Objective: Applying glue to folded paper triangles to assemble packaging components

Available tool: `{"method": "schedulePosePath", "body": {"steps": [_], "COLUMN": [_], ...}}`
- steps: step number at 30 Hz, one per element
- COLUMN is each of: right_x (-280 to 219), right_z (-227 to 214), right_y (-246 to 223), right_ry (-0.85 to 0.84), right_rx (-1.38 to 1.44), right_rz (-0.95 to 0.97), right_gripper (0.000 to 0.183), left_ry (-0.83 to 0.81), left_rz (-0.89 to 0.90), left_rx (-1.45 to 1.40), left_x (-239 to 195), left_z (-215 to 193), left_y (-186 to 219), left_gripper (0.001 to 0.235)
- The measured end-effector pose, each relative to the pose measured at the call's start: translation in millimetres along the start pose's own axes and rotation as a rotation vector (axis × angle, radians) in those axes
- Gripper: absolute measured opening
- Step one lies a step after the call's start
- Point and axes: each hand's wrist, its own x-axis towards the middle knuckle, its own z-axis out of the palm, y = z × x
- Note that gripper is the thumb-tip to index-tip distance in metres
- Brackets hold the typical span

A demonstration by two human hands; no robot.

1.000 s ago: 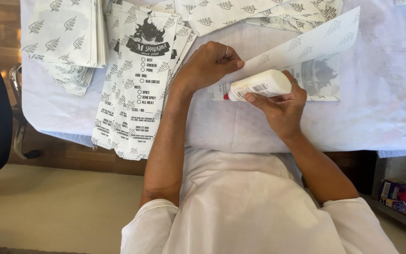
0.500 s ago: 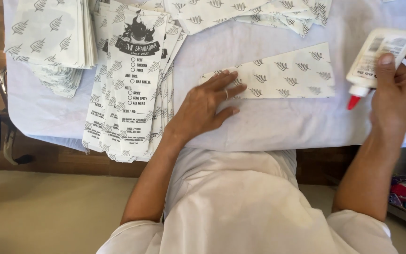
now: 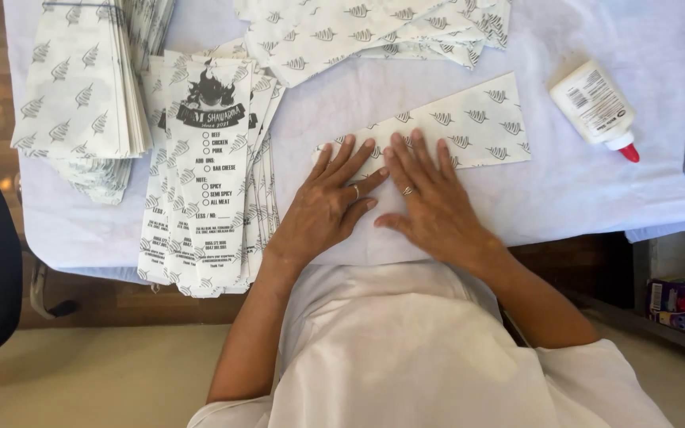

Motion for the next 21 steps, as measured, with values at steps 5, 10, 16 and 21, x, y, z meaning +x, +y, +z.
{"method": "schedulePosePath", "body": {"steps": [5,10,16,21], "right_x": [-41.8,-77.3,-43.0,61.2], "right_z": [-27.9,-87.0,-80.9,-57.8], "right_y": [30.4,52.3,87.7,116.6], "right_ry": [-0.128,-0.206,0.208,0.188], "right_rx": [-0.076,-0.239,-0.15,-0.06], "right_rz": [0.059,0.257,0.105,-0.08], "right_gripper": [0.103,0.082,0.028,0.031], "left_ry": [0.035,0.142,0.396,0.026], "left_rz": [-0.012,-0.03,0.05,0.164], "left_rx": [0.142,0.231,0.172,0.434], "left_x": [-31.7,-54.5,-21.2,-17.7], "left_z": [8.6,-1.2,46.1,59.7], "left_y": [-9.7,-6.8,9.9,45.5], "left_gripper": [0.046,0.042,0.036,0.104]}}
